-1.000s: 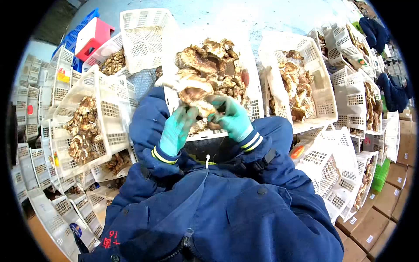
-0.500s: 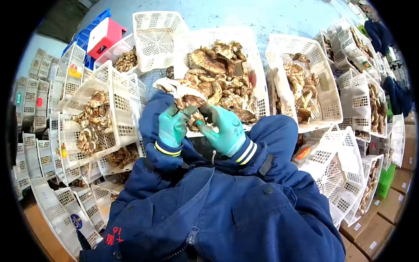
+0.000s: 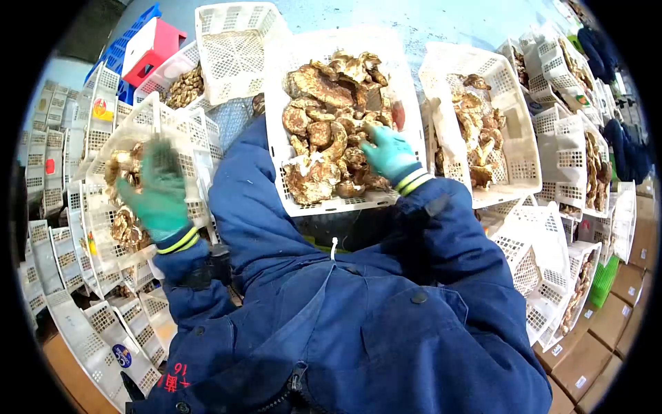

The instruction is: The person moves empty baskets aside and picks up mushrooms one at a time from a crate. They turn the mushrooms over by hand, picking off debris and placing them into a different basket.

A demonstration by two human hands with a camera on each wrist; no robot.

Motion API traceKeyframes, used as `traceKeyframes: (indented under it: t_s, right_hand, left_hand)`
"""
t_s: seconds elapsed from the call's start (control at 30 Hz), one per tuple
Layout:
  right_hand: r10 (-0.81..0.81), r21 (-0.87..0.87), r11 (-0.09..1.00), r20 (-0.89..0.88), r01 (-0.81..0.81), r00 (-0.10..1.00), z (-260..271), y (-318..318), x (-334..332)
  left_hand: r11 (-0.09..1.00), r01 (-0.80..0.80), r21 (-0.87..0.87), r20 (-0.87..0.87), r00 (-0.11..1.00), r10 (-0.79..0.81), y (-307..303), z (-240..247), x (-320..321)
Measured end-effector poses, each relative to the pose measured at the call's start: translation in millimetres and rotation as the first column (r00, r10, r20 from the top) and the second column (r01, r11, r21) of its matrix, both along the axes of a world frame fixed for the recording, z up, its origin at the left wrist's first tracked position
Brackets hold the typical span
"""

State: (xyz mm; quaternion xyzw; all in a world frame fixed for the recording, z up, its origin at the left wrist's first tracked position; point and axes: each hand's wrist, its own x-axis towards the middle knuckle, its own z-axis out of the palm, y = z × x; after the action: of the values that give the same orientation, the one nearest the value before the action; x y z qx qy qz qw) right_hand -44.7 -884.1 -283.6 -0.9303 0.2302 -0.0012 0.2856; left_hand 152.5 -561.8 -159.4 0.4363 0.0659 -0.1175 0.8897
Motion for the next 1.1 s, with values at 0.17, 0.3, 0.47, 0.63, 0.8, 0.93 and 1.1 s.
traceKeyframes:
  t_s: [0.17,0.3,0.47,0.63,0.8,0.93,1.1]
  right_hand:
    - [0.094,0.021,0.995,-0.374,-0.093,0.923,-49,16,82]
    - [0.017,0.029,1.0,-0.534,-0.002,0.845,-80,12,120]
    - [-0.067,0.189,0.971,-0.377,0.148,0.924,-89,-9,103]
    - [-0.023,0.421,0.893,-0.303,0.156,0.953,-54,-16,90]
    - [0.078,0.247,0.966,-0.022,-0.07,0.997,14,3,59]
    - [-0.209,0.416,0.906,0.291,0.073,0.934,84,5,18]
    - [-0.498,0.894,0.445,0.194,0.058,0.845,89,-9,-34]
  left_hand:
    - [0.8,0.563,0.206,0.177,0.783,-0.596,-46,-72,-46]
    - [0.768,0.583,0.263,0.198,0.747,-0.635,-49,-91,-50]
    - [0.814,0.549,0.19,0.031,0.825,-0.564,-44,-91,-37]
    - [0.777,0.619,0.112,0.006,0.782,-0.624,-46,-98,-35]
    - [0.724,0.631,0.28,0.048,0.744,-0.667,-47,-83,-53]
    - [0.318,0.753,0.576,0.211,0.239,-0.948,-43,-53,-67]
    - [0.314,0.91,0.271,-0.023,0.332,-0.943,-71,-73,-112]
